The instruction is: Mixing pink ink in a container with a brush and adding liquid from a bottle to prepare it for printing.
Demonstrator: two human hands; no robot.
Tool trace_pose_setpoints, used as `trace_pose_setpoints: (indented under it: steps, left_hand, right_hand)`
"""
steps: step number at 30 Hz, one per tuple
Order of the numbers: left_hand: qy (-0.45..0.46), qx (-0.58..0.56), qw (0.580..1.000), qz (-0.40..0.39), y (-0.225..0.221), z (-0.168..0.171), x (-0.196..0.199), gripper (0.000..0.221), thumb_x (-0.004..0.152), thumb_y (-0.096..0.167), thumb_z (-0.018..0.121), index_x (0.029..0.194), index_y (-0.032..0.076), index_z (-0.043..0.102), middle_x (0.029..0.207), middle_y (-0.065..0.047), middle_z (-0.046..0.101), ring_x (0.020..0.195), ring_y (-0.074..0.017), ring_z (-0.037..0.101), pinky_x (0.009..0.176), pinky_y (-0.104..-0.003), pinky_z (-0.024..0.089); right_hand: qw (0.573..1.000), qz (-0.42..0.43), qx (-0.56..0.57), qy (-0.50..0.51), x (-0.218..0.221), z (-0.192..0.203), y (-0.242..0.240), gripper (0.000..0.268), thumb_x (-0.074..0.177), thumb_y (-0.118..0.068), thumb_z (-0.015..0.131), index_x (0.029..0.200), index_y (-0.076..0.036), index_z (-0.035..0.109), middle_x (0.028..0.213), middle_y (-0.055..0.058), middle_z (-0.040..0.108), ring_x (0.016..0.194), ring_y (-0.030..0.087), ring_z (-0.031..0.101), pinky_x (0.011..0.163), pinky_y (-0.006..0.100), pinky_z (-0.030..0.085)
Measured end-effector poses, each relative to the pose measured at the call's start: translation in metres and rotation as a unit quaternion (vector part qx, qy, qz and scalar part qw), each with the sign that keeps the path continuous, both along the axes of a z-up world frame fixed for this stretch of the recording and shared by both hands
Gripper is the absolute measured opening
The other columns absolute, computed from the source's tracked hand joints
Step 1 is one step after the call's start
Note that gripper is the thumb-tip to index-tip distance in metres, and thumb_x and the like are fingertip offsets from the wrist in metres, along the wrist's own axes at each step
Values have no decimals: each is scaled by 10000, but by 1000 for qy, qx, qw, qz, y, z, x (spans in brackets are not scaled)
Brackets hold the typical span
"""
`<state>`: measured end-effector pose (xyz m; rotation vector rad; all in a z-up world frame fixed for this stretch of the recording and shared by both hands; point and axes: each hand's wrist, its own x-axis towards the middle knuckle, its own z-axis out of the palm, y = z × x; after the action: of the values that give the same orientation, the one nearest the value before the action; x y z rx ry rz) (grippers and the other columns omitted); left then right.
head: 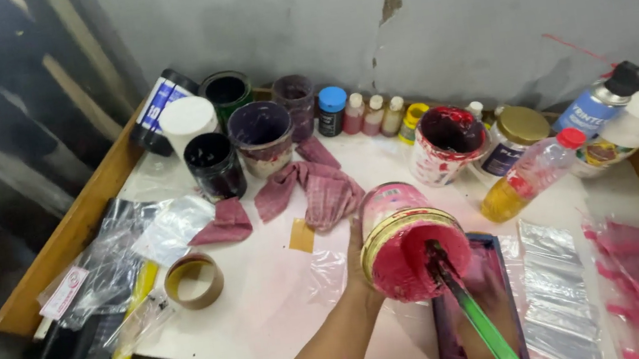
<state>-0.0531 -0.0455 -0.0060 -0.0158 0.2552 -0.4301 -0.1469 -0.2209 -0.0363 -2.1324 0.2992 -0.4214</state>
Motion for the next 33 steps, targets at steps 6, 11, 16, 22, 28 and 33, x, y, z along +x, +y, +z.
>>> trace_pose_setpoints:
  steps: [6,11,16,22,28,33]
  left_hand:
    - [24,56,998,26,7,9,-5,814,689,613,775,1309,99,655,1156,-167,702,1053,-372,661,926,-534,561]
    - [74,78,994,17,-1,16,-14,790,689,611,775,1310,135,667,1153,-159,706,1037,-365,665,894,-533,574]
    - [99,58,993,-4,1,47,-23,657,679,478,846,1221,136,701,1076,-115,720,1011,-319,672,923,-487,572]
    - [126,73,989,-12,-13,22,-35,679,691,501,817,1237,115,700,1074,-132,725,1012,-322,674,924,-480,571]
    - [113,105,988,-5,-15,16,-22,709,705,528,783,1255,89,698,1072,-152,731,1013,-326,676,925,-473,569]
    - [125,107,986,-5,-14,0,-10,734,730,516,759,1301,62,681,1114,-184,727,1061,-345,670,994,-495,543]
  right_hand:
    - [972,105,152,-146,-87,-53,-32,1239,478,-263,948,1573,-86,397,689,104,657,640,168,678,697,299,642]
    - [989,35,109,-98,-81,18,-11,502,697,-258,796,1162,-86,717,725,53,724,537,116,613,560,232,503]
    - [988,129,23,-85,-77,74,-12,211,866,-168,684,1035,-100,792,892,16,779,717,127,707,674,254,542]
    - [942,193,-132,-241,-74,83,-38,329,934,-207,631,1209,-37,694,876,132,724,617,182,651,508,274,464]
    - [982,129,-63,-125,-83,75,-14,290,911,-176,632,1148,-58,750,882,94,809,648,165,795,566,288,600]
    - [953,190,-19,-237,-70,74,-16,261,936,-113,599,1162,-29,700,816,85,774,638,151,753,599,252,610]
